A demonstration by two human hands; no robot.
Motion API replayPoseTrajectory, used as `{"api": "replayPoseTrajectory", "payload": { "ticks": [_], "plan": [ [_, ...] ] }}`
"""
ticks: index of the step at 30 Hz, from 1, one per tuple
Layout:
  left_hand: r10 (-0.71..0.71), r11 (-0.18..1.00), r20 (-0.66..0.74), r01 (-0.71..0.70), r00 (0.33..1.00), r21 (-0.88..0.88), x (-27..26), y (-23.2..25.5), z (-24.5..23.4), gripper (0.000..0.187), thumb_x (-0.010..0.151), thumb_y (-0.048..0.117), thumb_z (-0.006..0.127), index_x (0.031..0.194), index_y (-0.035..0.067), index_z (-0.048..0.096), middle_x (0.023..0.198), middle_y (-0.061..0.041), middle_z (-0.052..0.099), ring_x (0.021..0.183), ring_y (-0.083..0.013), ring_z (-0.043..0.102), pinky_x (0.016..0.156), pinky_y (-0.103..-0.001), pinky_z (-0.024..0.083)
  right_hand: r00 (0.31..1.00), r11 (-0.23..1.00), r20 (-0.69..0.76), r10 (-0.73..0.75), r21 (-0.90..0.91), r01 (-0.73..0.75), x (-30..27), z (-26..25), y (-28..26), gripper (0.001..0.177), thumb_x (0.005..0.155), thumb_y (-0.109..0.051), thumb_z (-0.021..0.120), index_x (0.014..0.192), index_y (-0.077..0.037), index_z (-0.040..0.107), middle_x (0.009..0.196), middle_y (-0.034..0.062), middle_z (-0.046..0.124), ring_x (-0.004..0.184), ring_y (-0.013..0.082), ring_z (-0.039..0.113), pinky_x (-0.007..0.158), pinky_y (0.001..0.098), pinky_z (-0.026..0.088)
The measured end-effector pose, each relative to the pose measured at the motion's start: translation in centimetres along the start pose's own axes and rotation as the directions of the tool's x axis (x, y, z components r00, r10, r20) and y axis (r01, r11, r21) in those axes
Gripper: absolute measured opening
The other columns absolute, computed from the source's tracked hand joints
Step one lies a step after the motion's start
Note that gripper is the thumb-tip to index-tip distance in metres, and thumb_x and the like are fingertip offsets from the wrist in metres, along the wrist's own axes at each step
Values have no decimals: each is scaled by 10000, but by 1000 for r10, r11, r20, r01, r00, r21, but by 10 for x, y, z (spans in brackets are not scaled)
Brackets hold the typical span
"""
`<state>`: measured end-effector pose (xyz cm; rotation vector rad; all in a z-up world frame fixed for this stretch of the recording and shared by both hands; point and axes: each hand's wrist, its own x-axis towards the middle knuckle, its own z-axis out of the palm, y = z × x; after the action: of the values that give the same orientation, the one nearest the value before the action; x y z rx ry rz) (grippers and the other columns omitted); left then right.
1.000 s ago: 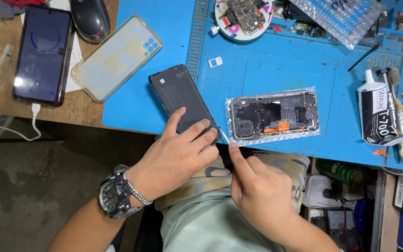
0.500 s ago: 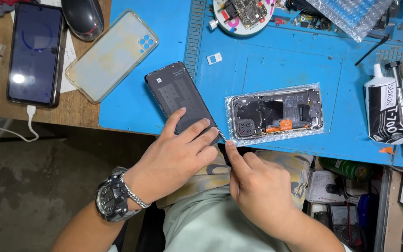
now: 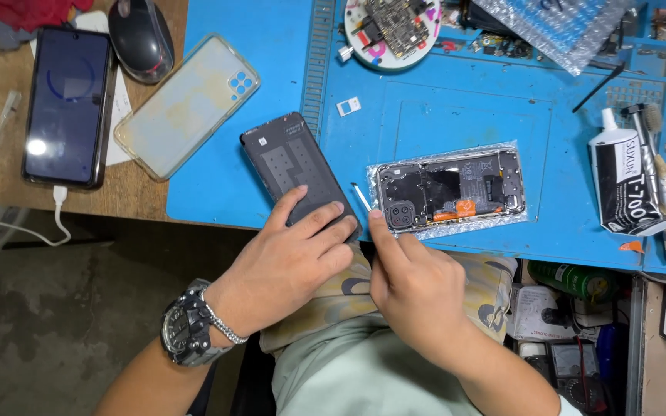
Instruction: The person uses a metal prying tool to separate the back cover from a disassembled smartphone. They then pick up a second smartphone and apply adhesive from a tube along its edges.
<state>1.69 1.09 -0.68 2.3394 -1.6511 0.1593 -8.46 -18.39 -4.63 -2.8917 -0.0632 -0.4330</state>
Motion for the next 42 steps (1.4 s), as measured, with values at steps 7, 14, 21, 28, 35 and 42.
{"api": "replayPoseTrajectory", "payload": {
  "ticks": [7,14,21,28,35,42],
  "plan": [
    [19,999,15,-19,1000,-29,-3,5,-1,137,929,69,633,856,172,579,1272,-102,696,1260,-292,601,1110,-585,393,981,1000,195,9,-7,-8,-27,-22,-3,572,873,-182,646,1442,-223,595,668,-5,493,432,298,480,317,463,309],
    [18,996,1,-18,1000,-84,-3,1,-1,153,901,16,647,850,146,584,1234,-102,711,1263,-286,608,1109,-591,388,977,999,211,-37,20,34,-1,-4,-4,619,767,-156,654,1386,-150,631,730,12,603,498,302,573,345,466,401],
    [43,983,-28,-47,999,-180,-4,5,-3,125,901,-3,557,877,119,570,1242,-108,698,1281,-305,584,1141,-593,302,996,999,79,-46,26,44,21,-7,1,601,839,-146,657,1437,-176,600,737,18,568,501,323,563,373,483,387],
    [106,987,-62,-112,992,-112,-6,3,-1,186,965,23,635,847,156,579,1233,-97,705,1255,-299,629,1106,-554,403,977,998,209,-45,58,34,-15,-27,-2,566,834,-140,621,1399,-173,627,655,-4,529,442,289,506,348,452,396],
    [67,991,-60,-73,996,-111,-8,-12,5,126,941,-46,630,955,78,620,1265,-153,668,1239,-307,603,1125,-520,427,963,999,265,-36,12,34,-8,-7,-6,655,780,-155,636,1432,-131,587,716,23,583,470,306,549,337,467,387],
    [69,985,-88,-82,994,-151,-7,-9,5,114,954,-45,585,896,53,594,1251,-186,674,1236,-327,597,1135,-541,393,987,999,151,-50,28,46,25,3,-8,644,795,-168,624,1436,-125,583,756,41,621,496,334,602,352,492,419]
  ]
}}
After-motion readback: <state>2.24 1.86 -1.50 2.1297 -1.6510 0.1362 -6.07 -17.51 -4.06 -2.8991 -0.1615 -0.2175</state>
